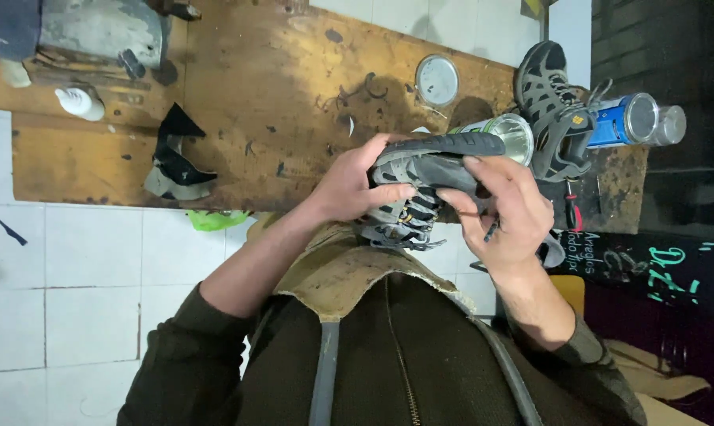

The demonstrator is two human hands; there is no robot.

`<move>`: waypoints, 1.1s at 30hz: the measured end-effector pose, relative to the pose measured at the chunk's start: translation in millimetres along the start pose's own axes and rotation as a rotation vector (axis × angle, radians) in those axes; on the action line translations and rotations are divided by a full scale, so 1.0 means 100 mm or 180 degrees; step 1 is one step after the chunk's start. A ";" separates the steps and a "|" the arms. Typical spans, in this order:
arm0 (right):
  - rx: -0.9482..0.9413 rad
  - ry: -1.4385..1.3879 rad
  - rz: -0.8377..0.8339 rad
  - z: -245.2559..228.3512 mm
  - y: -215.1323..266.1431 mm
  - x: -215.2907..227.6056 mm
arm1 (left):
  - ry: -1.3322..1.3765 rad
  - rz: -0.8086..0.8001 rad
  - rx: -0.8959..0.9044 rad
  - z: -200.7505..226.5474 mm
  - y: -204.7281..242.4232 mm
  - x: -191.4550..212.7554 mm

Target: The person repairs a grey hiking shoe by applying a substance to the sole and upper using a small brush and a scraper tool. They also open a can of white substance and manipulate the shoe's laces and structure.

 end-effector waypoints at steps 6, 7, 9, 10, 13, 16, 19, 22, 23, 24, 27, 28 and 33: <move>-0.0063 0.0367 0.0040 0.10 0.06 -0.01 | 0.0336 0.0678 0.0484 -0.39 -0.04 -0.06; -0.0080 0.0376 0.0063 0.13 0.14 -0.03 | 0.0319 0.0654 0.0483 -0.43 -0.05 -0.07; 0.0134 0.0600 -0.0057 0.13 0.30 -0.10 | 0.0439 0.0927 0.0351 -0.49 -0.07 -0.01; 0.0098 0.0610 -0.0035 0.11 0.33 -0.10 | 0.0417 0.0892 0.0362 -0.46 -0.06 -0.03; 0.0225 0.0842 -0.0094 0.01 0.37 -0.10 | 0.0501 0.1089 0.0264 -0.31 -0.05 -0.01; 0.0093 0.1054 -0.0315 -0.08 0.43 -0.11 | 0.0135 0.1066 0.0265 0.07 0.03 0.00; 0.0061 0.1150 -0.0266 -0.15 0.46 -0.13 | 0.0178 0.0644 0.0513 0.49 0.06 -0.06; -0.0306 0.0698 -0.0161 -0.22 0.48 -0.15 | -0.0059 0.0778 0.0340 0.54 0.05 0.02; -0.0253 0.0705 -0.0182 -0.24 0.49 -0.17 | -0.0017 0.0844 0.0357 0.45 0.07 0.07; -0.0198 0.0697 -0.0208 -0.27 0.49 -0.19 | 0.0019 0.0924 0.0380 0.36 0.10 0.14; -0.0235 0.0350 -0.0208 -0.36 0.37 -0.20 | 0.0789 0.1005 0.0168 -0.08 0.15 0.24; -0.0285 0.0315 -0.0184 -0.34 0.35 -0.19 | 0.0736 0.0994 0.0206 -0.16 0.15 0.29; -0.0136 -0.0543 -0.0369 -0.38 0.29 -0.30 | 0.1044 0.0722 0.0145 -0.19 0.15 0.42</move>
Point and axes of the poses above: each hand's wrist, its own y-axis away from the middle knuckle, its own x-axis out of the back of the hand, z = x × y, the point moved 7 cm from there along -y, towards the middle knuckle, and after that the axes turned 8 degrees about z, right-handed, at the moved point
